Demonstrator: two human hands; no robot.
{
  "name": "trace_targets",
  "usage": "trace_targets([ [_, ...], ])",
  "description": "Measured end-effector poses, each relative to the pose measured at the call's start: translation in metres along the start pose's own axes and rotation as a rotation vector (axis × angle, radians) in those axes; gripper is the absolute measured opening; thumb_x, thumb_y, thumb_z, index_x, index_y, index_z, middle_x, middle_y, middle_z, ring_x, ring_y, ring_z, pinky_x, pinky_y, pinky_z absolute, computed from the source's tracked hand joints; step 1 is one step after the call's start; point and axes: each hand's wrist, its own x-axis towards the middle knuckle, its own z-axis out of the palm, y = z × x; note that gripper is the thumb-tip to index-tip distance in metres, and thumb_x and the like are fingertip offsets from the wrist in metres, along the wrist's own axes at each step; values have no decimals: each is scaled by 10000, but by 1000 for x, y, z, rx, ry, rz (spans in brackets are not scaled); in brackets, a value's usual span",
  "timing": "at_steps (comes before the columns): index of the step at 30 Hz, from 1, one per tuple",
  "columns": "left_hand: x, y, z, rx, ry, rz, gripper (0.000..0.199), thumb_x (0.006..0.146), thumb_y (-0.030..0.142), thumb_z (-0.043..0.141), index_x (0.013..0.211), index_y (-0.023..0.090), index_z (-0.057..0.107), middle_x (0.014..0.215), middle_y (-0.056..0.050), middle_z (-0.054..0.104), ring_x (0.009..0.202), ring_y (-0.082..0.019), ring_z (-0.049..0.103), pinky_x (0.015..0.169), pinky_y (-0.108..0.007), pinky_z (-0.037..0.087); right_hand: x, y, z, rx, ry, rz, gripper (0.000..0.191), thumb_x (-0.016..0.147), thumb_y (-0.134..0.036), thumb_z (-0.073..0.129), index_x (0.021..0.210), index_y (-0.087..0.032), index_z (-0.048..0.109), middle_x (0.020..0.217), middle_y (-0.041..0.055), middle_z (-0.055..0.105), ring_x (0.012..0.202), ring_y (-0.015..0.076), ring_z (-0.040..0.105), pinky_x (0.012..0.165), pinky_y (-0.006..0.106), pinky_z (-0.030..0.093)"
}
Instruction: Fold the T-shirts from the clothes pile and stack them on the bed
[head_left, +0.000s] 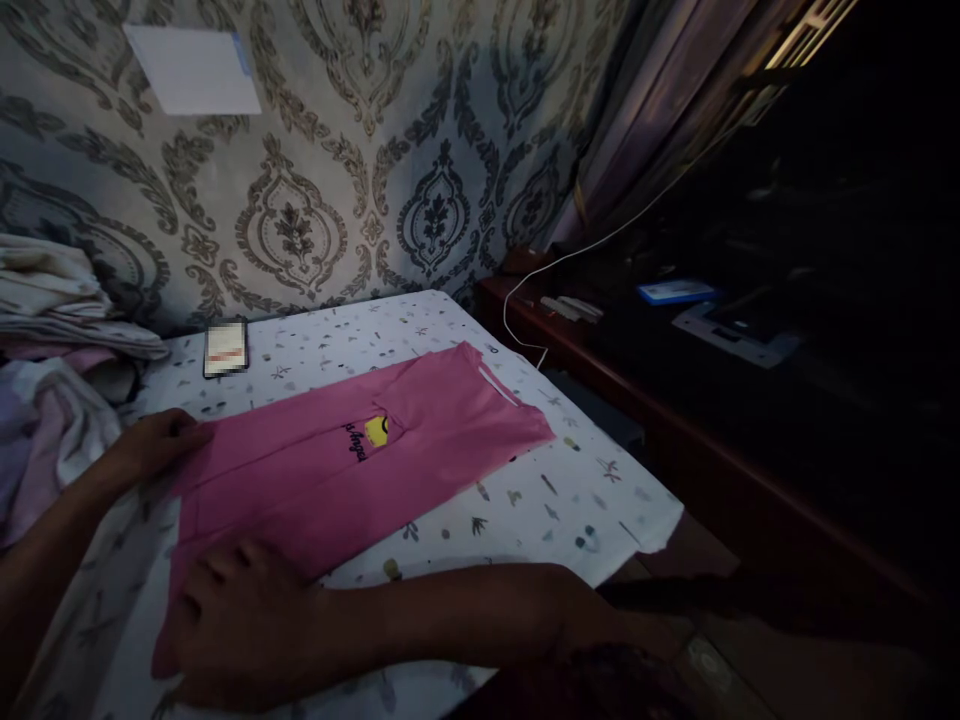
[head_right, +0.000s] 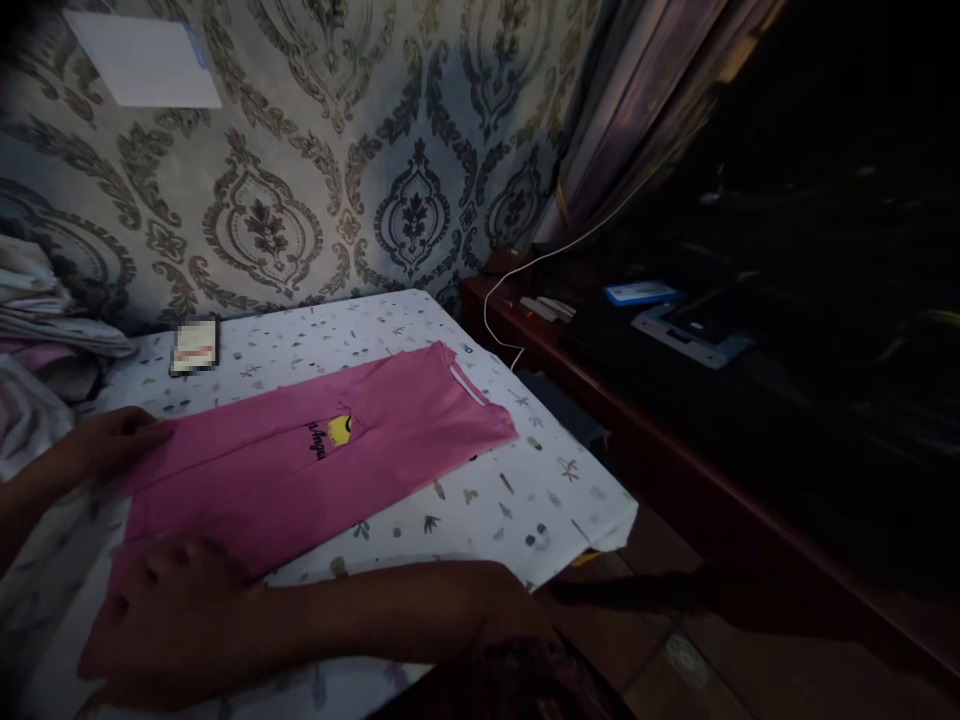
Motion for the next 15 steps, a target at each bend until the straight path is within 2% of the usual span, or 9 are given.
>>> trace_targets([
  [2,-5,8,-3,90,73,44,415,700,608,544,850,230,628,809,-69,704,803,-323,665,652,-358,498,-11,12,-8,29,19,-17,431,976,-524,544,1091,-126,665,1187,95,704,1104,248,602,883,387,515],
  [4,-7,26,-4,203,191,134,508,730,604,508,1001,192,629,983,-142,698,900,-365,661,744,-433,520,-37,35,-22,72,79,32,377,967,-486,575,1131,-157,662,1246,79,685,1150,232,596,940,382,512],
  [5,-6,41,-3,229,240,202,537,749,590,485,1061,173,618,1054,-170,681,955,-379,652,793,-463,518,-56,50,-31,93,130,103,315,977,-428,569,1126,-170,670,1254,77,684,1166,229,597,951,383,514],
  [6,-3,59,0,214,265,278,540,763,570,467,1088,162,609,1096,-182,668,995,-379,643,833,-476,513,-79,66,-40,120,215,251,291,986,-370,553,1169,-172,662,1284,88,672,1185,223,597,967,382,514],
  [8,6,109,9,64,202,445,480,778,536,455,1050,171,608,1093,-157,672,1024,-340,643,886,-444,506,-133,100,-60,144,379,584,335,998,-349,510,1269,-191,627,1340,105,643,1226,242,589,997,432,509],
  [10,16,170,23,-140,18,564,406,767,520,502,980,192,608,1021,-105,694,966,-286,658,870,-386,517,-193,129,-77,74,492,856,328,984,-353,489,1214,-189,656,1292,132,659,1208,282,601,1016,500,491],
  [11,21,203,32,-199,-80,618,368,773,498,522,968,197,609,999,-86,700,956,-266,659,873,-363,516,-221,142,-83,20,516,960,334,963,-351,497,1194,-177,664,1279,146,659,1214,303,594,1035,517,472],
  [13,29,267,52,-235,-193,681,305,780,401,568,996,192,619,1046,-87,706,977,-246,658,886,-332,503,-268,159,-90,-61,528,1151,418,916,-388,534,1231,-137,646,1307,191,629,1252,344,562,1061,533,442],
  [15,36,322,74,-233,-229,713,291,800,324,591,1051,181,624,1136,-106,698,1023,-239,650,891,-310,493,-299,168,-89,-41,500,1268,480,887,-428,550,1248,-121,629,1241,198,653,1170,340,604,1013,510,475],
])
